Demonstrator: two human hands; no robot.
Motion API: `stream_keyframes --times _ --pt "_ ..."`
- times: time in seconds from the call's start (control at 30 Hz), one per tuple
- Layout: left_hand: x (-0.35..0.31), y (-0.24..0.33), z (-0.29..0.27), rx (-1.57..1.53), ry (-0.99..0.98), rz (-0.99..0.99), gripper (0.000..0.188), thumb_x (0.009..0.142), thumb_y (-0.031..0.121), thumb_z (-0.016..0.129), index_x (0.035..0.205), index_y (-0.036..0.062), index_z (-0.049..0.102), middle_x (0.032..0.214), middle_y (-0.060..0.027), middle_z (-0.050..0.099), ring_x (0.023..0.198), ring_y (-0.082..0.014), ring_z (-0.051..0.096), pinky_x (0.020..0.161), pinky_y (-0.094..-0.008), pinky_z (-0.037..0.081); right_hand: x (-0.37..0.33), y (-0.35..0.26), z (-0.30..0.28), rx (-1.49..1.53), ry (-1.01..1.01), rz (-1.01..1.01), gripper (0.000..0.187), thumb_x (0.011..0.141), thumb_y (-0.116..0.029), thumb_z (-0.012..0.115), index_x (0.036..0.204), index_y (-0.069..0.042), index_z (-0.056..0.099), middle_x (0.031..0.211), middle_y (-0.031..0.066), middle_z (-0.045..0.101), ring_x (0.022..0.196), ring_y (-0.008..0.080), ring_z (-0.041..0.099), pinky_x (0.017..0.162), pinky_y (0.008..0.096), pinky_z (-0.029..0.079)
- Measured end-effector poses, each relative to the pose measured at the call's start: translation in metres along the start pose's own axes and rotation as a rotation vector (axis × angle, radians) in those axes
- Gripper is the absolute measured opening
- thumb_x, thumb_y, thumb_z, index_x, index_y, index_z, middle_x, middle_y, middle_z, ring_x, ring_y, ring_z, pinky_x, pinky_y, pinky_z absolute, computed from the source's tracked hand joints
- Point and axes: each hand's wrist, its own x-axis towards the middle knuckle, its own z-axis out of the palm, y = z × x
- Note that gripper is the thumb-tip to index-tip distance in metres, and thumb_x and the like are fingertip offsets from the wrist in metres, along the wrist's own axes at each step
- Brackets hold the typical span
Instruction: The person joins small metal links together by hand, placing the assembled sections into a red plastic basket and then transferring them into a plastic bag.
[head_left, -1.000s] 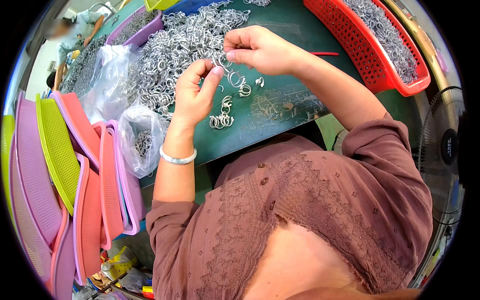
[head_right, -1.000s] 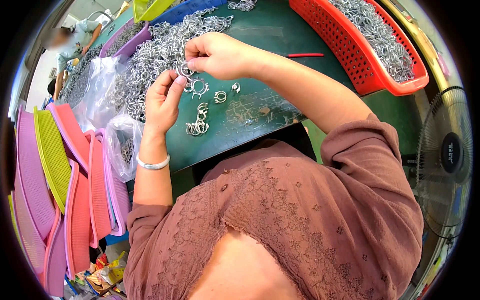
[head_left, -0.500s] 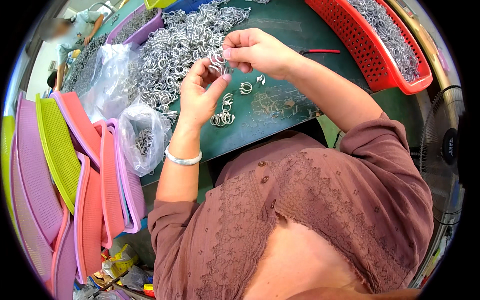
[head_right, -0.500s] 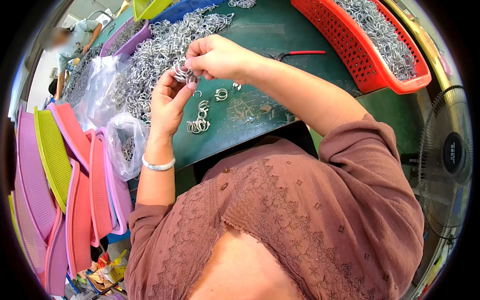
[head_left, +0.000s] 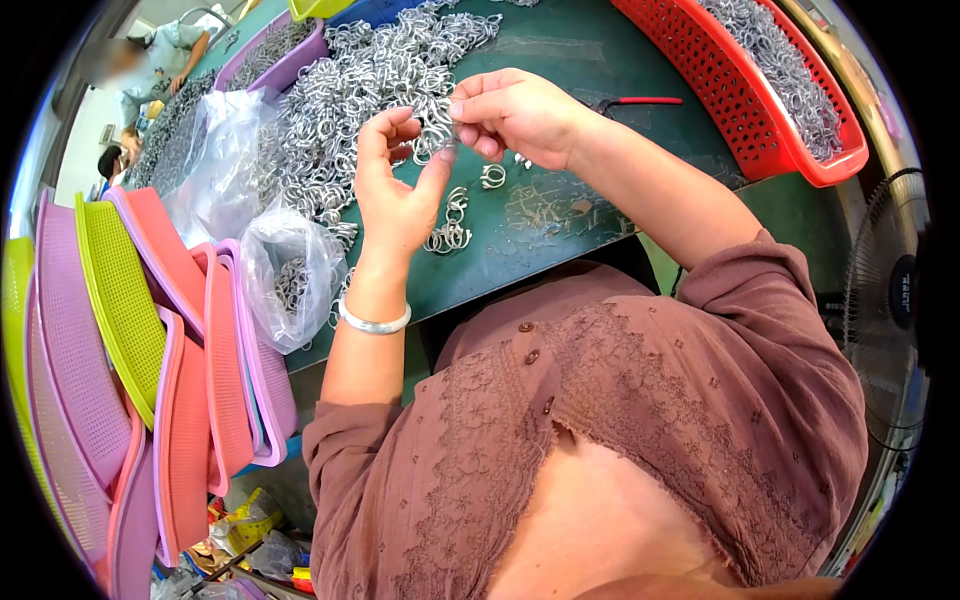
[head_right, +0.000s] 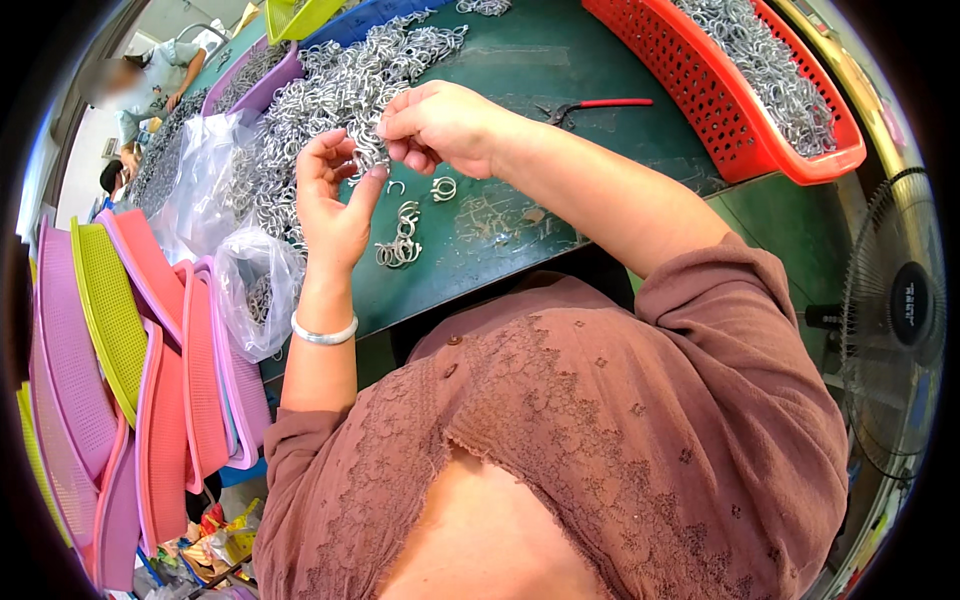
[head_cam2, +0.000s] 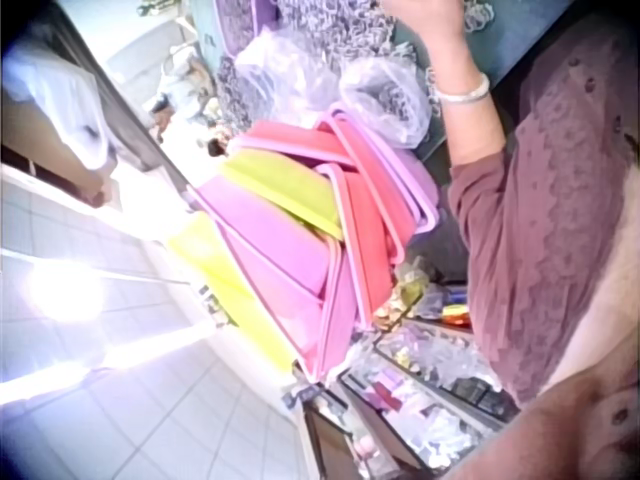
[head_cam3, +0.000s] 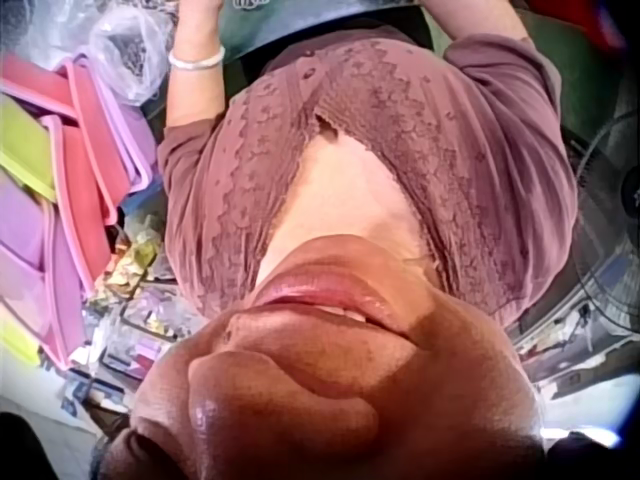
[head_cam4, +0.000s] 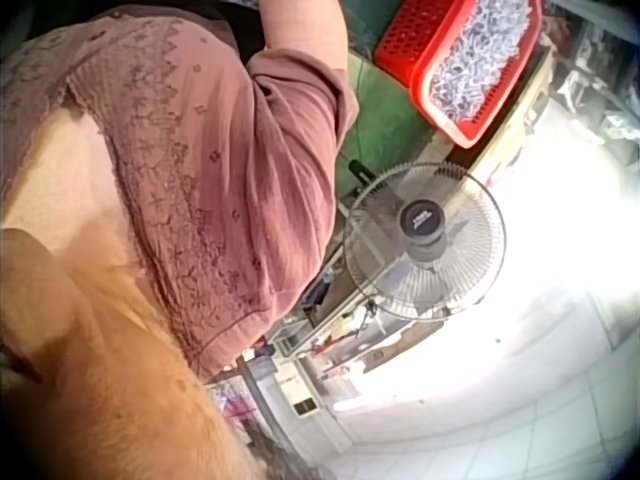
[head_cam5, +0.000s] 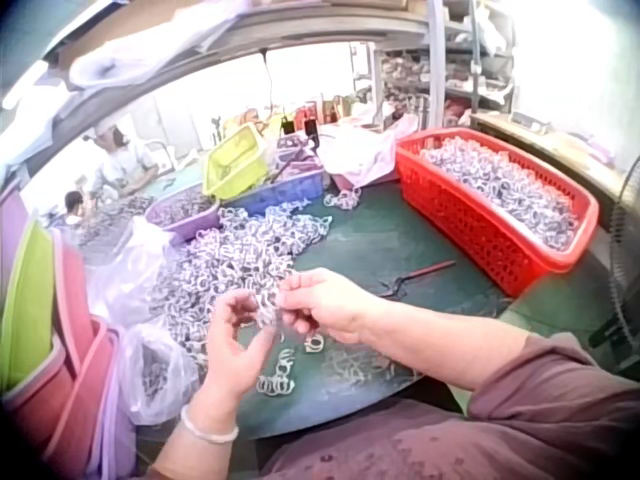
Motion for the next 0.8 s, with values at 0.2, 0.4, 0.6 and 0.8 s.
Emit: stream_keyframes --times 0.2,0.4,0.6,0.8 --pt "-0.003 0.015 0.0 0.279 0.029 0.205 0.03 0.066 0.007 0.069 0.091 0.0012 0.054 0.08 -0.0067 0.057 0.072 -0.0151 0.055 0.068 -0.0249 0.043 -0.002 0.001 -0.001 0.025 -0.02 0.033 0.011 0.08 -0.013 0.053 0.073 -0.004 0.052 0.062 0.0025 0.05 0.05 0.0097 0.044 0.046 0.0219 0.033" --pt "-0.006 0.004 0.003 -0.143 -0.029 -0.228 0.016 0.073 0.008 0.065 0.085 0.0003 0.056 0.074 -0.0035 0.059 0.067 -0.0096 0.054 0.065 -0.0214 0.043 -0.001 0.004 -0.001 -0.125 0.021 -0.052 0.012 0.081 -0.015 0.054 0.076 -0.004 0.052 0.064 0.0008 0.05 0.053 0.0075 0.045 0.048 0.0208 0.036" --pt "0.004 0.003 -0.002 -0.627 -0.094 -0.673 0.008 0.083 0.013 0.053 0.088 0.0065 0.055 0.074 -0.0003 0.059 0.068 -0.0088 0.055 0.063 -0.0214 0.042 -0.002 0.01 -0.004 -0.359 0.009 -0.178 0.03 0.082 -0.02 0.056 0.104 -0.002 0.048 0.074 0.0003 0.052 0.065 0.0064 0.048 0.053 0.0194 0.038" --pt "0.001 -0.001 0.008 -0.735 -0.037 -0.677 0.008 0.083 0.012 0.053 0.089 0.0065 0.055 0.078 -0.0004 0.058 0.069 -0.0102 0.056 0.066 -0.0234 0.045 -0.015 0.011 0.0 -0.406 -0.014 -0.2 0.047 0.08 -0.02 0.06 0.116 0.001 0.04 0.072 0.0019 0.054 0.063 0.0069 0.049 0.054 0.0206 0.04"
